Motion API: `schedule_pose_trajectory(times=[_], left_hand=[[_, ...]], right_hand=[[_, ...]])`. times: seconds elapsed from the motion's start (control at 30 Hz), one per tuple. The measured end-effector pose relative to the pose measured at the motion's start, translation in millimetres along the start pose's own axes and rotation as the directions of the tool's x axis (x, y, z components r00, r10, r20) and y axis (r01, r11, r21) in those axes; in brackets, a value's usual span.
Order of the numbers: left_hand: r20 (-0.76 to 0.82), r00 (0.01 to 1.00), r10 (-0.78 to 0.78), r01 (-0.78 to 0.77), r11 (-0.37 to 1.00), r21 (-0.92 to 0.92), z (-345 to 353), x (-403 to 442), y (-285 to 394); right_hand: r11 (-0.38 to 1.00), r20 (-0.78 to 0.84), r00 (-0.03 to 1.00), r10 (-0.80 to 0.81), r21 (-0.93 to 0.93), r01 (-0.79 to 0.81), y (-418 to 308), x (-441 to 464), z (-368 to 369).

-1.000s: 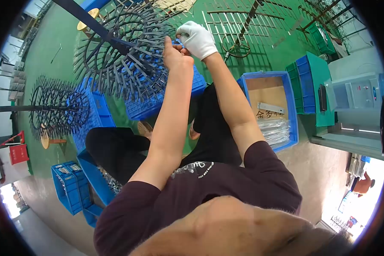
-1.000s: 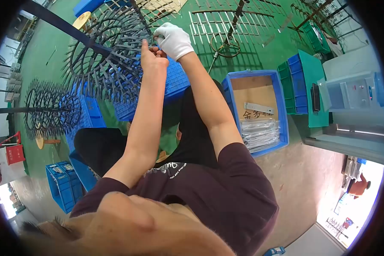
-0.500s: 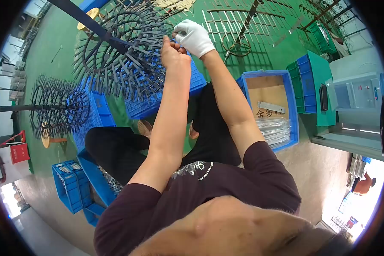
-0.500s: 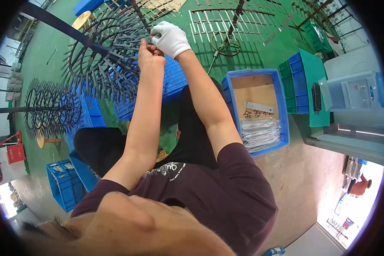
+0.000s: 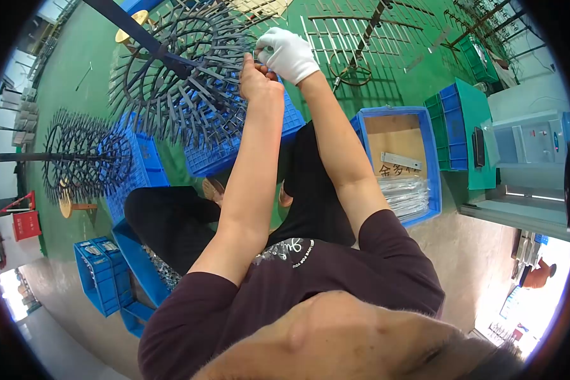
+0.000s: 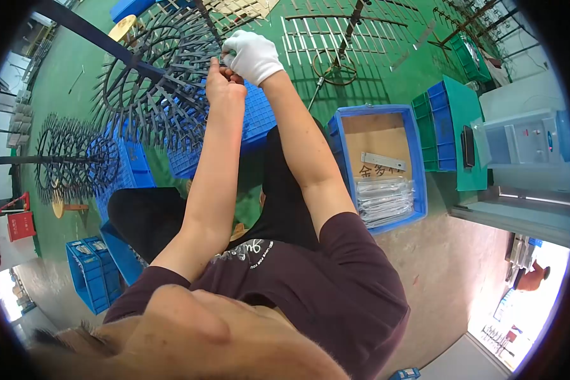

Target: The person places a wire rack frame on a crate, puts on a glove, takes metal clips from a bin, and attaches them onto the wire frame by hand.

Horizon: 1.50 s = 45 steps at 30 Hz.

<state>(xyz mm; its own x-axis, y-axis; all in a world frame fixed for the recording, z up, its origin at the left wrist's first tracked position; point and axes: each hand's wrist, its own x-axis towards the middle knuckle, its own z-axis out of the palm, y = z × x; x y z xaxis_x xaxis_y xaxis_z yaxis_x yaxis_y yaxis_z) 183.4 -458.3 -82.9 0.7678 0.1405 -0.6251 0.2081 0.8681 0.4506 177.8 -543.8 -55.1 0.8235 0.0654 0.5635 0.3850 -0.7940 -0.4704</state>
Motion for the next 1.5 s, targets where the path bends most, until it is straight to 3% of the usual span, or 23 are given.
schedule_pose_trajectory(times=[0.27,0.37,0.47,0.53,0.7,0.8,0.93,0.97,1.07,1.1,1.2,1.33,1.37,1.43,1.5], left_hand=[[0.010,1.000,-0.006,0.006,1.000,0.018,-1,-1,0],[0.141,0.990,-0.008,0.004,1.000,0.023,-14,-25,-2],[0.255,0.951,-0.174,0.191,0.981,-0.044,-35,-40,1],[0.302,0.929,-0.216,0.226,0.974,0.001,-48,-58,7],[0.333,0.924,-0.186,0.167,0.982,0.083,-68,-74,19],[0.367,0.918,-0.150,0.108,0.985,0.132,-73,-71,21],[0.385,0.913,-0.134,0.067,0.981,0.181,-73,-75,24],[0.412,0.899,-0.146,0.074,0.980,0.186,-74,-75,25],[0.394,0.901,-0.181,0.067,0.956,0.286,-82,-75,30],[0.371,0.908,-0.192,0.062,0.940,0.334,-85,-75,32],[0.367,0.915,-0.167,0.014,0.922,0.386,-91,-70,32],[0.379,0.916,-0.129,-0.002,0.946,0.325,-88,-71,33],[0.379,0.916,-0.130,0.007,0.951,0.309,-87,-71,33],[0.413,0.908,-0.076,-0.048,0.958,0.283,-84,-74,31],[0.449,0.894,0.004,-0.147,0.947,0.285,-81,-76,27]], right_hand=[[1.000,-0.002,1.000,0.016,-0.021,-0.016,0,-1,0],[0.999,-0.079,0.997,0.025,-0.024,-0.027,-2,-7,-9],[0.993,-0.104,0.990,0.092,0.088,-0.083,-6,-17,-24],[0.944,0.035,0.981,0.188,0.270,-0.191,-15,-29,-45],[0.929,0.357,0.928,0.109,0.295,-0.223,-32,-52,-68],[0.994,0.338,0.941,-0.034,0.108,-0.003,-51,-58,-66],[0.997,0.399,0.917,0.029,0.052,-0.054,-60,-57,-58],[0.996,0.302,0.952,-0.049,0.084,0.024,-59,-58,-56],[0.967,0.184,0.983,-0.017,0.252,-0.030,-54,-57,-55],[0.975,0.130,0.990,-0.049,0.224,0.019,-51,-57,-54],[0.968,0.142,0.987,-0.079,0.247,0.042,-51,-59,-54],[0.892,0.163,0.980,0.118,0.415,-0.176,-47,-62,-47],[0.901,0.223,0.957,0.187,0.350,-0.257,-46,-61,-48],[0.893,0.324,0.887,0.329,0.199,-0.404,-44,-58,-56],[0.753,0.547,0.734,0.402,0.258,-0.605,-44,-55,-60]])
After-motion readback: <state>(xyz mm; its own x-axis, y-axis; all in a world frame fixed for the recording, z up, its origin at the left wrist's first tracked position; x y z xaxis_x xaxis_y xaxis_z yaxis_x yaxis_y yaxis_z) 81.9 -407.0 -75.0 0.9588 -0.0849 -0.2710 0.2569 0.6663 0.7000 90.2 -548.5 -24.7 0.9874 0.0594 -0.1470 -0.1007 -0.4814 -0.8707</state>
